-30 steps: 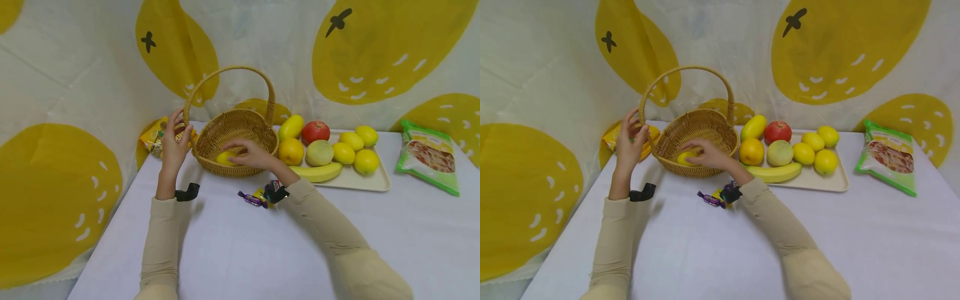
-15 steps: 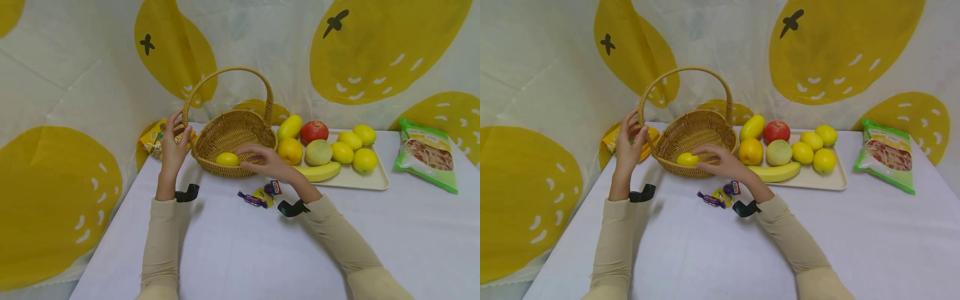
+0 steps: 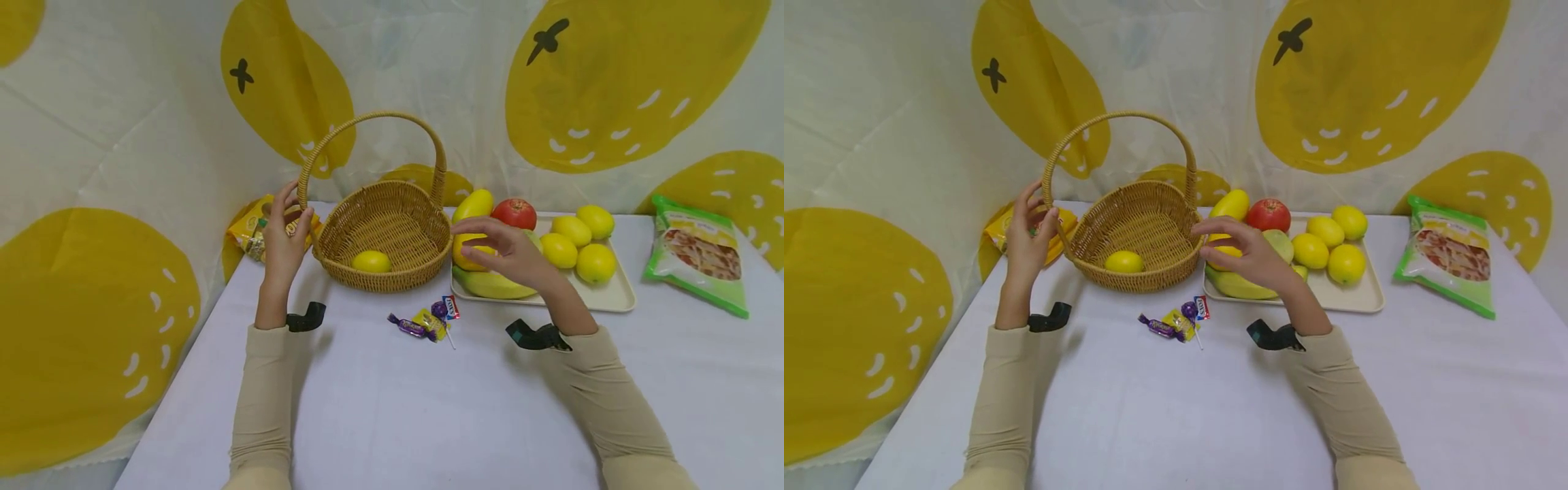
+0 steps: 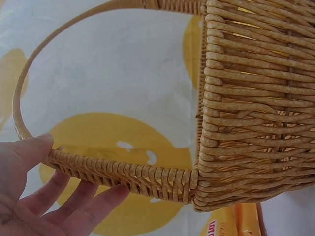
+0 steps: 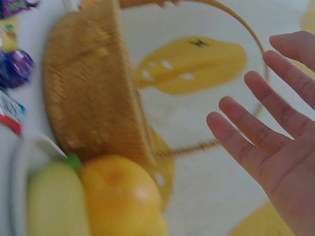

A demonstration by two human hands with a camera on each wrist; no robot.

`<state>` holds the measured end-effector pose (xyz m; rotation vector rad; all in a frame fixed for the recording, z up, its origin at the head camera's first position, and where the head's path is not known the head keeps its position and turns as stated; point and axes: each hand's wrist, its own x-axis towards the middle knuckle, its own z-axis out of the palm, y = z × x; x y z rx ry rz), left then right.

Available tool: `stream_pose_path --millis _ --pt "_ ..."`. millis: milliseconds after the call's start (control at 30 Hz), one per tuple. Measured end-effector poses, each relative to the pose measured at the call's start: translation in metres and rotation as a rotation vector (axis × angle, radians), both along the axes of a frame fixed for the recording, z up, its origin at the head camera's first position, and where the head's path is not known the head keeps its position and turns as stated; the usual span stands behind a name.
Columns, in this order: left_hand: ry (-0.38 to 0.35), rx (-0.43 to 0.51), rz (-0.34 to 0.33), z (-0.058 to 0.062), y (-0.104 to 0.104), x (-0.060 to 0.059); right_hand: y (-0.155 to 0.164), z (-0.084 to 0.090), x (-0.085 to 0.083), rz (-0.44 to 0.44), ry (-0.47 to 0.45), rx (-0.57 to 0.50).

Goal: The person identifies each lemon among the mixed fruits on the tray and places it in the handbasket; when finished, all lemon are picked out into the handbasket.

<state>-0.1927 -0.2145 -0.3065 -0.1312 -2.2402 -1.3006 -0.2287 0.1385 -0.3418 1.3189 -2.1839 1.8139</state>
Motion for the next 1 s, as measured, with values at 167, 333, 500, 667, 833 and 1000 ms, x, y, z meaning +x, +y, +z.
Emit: stream_pose_path --millis 167,333,500,667,833,1000 --pt "0.004 0.004 0.01 -0.02 -0.013 -0.016 0.033 0.009 -0.005 -0.08 0.025 -0.07" --pt "0.018 0.0 0.003 -0.026 -0.018 -0.02 0.065 0.009 -0.008 -0.205 -0.069 -0.095" --pt "0.015 -0.013 0.003 -0.026 -0.018 -0.02 0.09 0.001 -0.015 -0.379 -0.129 -0.022" --pt "0.012 -0.019 0.006 -0.026 -0.018 -0.02 0.111 -0.009 -0.023 -0.538 -0.175 0.148" --pt "0.011 -0.004 0.004 -0.026 -0.018 -0.022 0.128 -0.018 -0.028 -0.619 -0.24 0.366" --pt "0.015 0.006 0.001 -0.027 -0.019 -0.024 0.134 -0.023 -0.033 -0.569 -0.314 0.519"
